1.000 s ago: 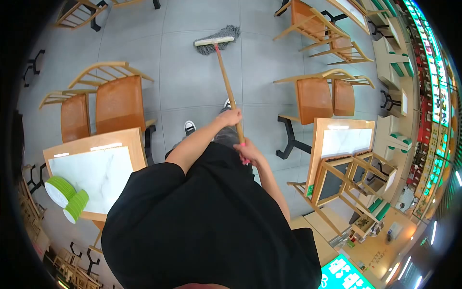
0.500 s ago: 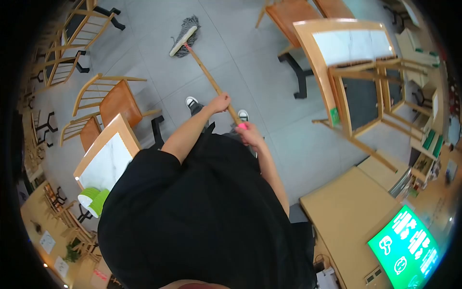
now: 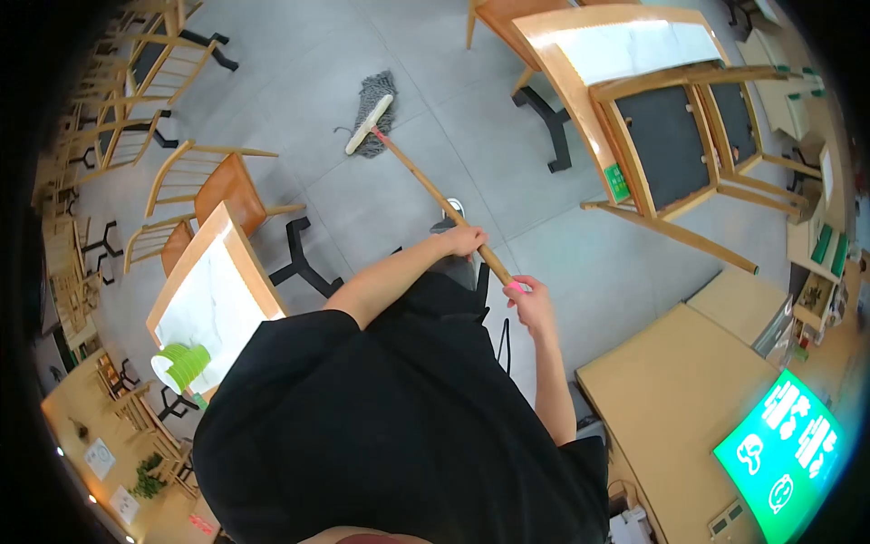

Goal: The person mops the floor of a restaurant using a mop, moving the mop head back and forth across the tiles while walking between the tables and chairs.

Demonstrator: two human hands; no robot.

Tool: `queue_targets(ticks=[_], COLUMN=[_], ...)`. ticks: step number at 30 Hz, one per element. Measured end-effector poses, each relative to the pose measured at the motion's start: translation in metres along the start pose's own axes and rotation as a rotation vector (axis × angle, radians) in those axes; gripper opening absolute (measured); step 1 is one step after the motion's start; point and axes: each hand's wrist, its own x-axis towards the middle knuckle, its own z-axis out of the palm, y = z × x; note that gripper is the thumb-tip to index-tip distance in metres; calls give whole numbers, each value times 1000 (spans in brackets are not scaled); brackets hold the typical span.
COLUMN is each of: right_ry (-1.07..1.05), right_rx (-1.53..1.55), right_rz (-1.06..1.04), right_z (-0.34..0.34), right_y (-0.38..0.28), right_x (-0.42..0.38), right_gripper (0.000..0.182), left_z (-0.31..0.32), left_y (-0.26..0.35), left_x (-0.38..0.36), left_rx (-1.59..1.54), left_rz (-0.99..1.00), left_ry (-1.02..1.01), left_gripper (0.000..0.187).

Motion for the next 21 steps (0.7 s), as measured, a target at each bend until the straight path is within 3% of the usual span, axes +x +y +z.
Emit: queue_targets(ticks=[1,4,7,8,9,11,14,17,19,21], right_ry=[6,-87,-162,-221,-275,-399,-531,-517,-512,-520], right_rx=[-1,-6,31,29,17,-21,-93,-249,-265,-292], right_rz=[-21,-109,-240,-260,-261,-187,-112,-49,68,39], right_z=[16,87,189,226,266,344,434,439,404,365], right_y=[-2,-12,-15,-10,-4,10,83,131,132,141], right_x=[5,12,16,11,4,-26,-44,-68,-71,-65], right_gripper=[38,38,40,42,43,50,57,60,64,64], left_z=[-4,-7,-55,-70,-70,-71,-34,29,72,87], left_y=[-11,-95,-175,-177,-241,-328,-346,-340,-344,-319], left_x=[-1,12,-26,-76,-65,-92,-189,-219,-192,-170], left_rx=[10,227,429,-198,-187,-297,-502,-536,-357,-456], left_rz=[-38,-11,37,-51,19,87,-147,-244,-116,-125], left_ry=[36,512,494,528,649,687,645,683,918,921], left_gripper=[36,33,28,27,25,22,18,21,25,26])
